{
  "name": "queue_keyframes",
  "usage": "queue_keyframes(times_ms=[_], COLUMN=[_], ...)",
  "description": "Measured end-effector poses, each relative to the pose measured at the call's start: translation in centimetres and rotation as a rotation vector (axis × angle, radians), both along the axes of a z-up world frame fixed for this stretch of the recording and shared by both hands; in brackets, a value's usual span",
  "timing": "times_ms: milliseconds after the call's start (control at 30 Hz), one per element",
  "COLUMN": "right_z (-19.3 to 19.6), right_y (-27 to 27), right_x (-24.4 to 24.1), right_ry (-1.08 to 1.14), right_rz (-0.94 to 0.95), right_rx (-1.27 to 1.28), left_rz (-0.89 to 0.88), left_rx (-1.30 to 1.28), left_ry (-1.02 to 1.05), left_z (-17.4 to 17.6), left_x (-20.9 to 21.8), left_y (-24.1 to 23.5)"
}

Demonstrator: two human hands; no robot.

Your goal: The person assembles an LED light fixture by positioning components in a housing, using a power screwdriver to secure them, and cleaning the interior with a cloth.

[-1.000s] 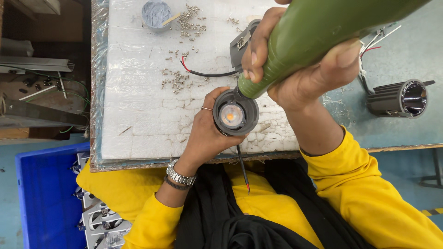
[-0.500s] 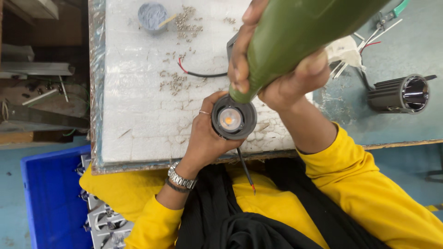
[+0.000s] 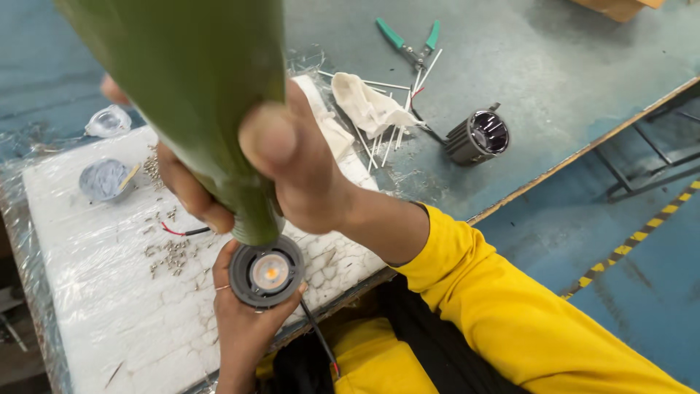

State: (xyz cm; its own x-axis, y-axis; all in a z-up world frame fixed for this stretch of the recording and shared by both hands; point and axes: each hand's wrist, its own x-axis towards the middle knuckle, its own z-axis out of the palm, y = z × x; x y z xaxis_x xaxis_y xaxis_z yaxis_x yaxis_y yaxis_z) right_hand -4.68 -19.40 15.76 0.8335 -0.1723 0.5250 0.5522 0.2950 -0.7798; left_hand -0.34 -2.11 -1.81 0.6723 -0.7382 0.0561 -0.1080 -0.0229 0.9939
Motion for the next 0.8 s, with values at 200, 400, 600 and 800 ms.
queue_keyframes(times_ms=[200, 400, 600, 800], right_z=[0.4, -1.0, -4.4, -7.0], right_y=[-1.4, -1.6, -2.2, -3.4], right_x=[0.8, 0.2, -2.0, -4.7], right_ry=[-0.013, -0.114, -0.199, -0.037], right_rz=[-0.051, -0.016, -0.096, -0.001], right_rx=[-0.019, 0.002, -0.008, -0.062], left_rz=[0.218, 0.037, -0.019, 0.045], left_rx=[-0.26, -0.261, -0.173, -0.103], left_ry=[-0.079, 0.173, -0.016, -0.204], left_z=[-0.7, 0.2, 0.0, -0.2], left_x=[-1.8, -0.4, 0.3, 0.3], left_y=[0.4, 0.1, 0.4, 1.1])
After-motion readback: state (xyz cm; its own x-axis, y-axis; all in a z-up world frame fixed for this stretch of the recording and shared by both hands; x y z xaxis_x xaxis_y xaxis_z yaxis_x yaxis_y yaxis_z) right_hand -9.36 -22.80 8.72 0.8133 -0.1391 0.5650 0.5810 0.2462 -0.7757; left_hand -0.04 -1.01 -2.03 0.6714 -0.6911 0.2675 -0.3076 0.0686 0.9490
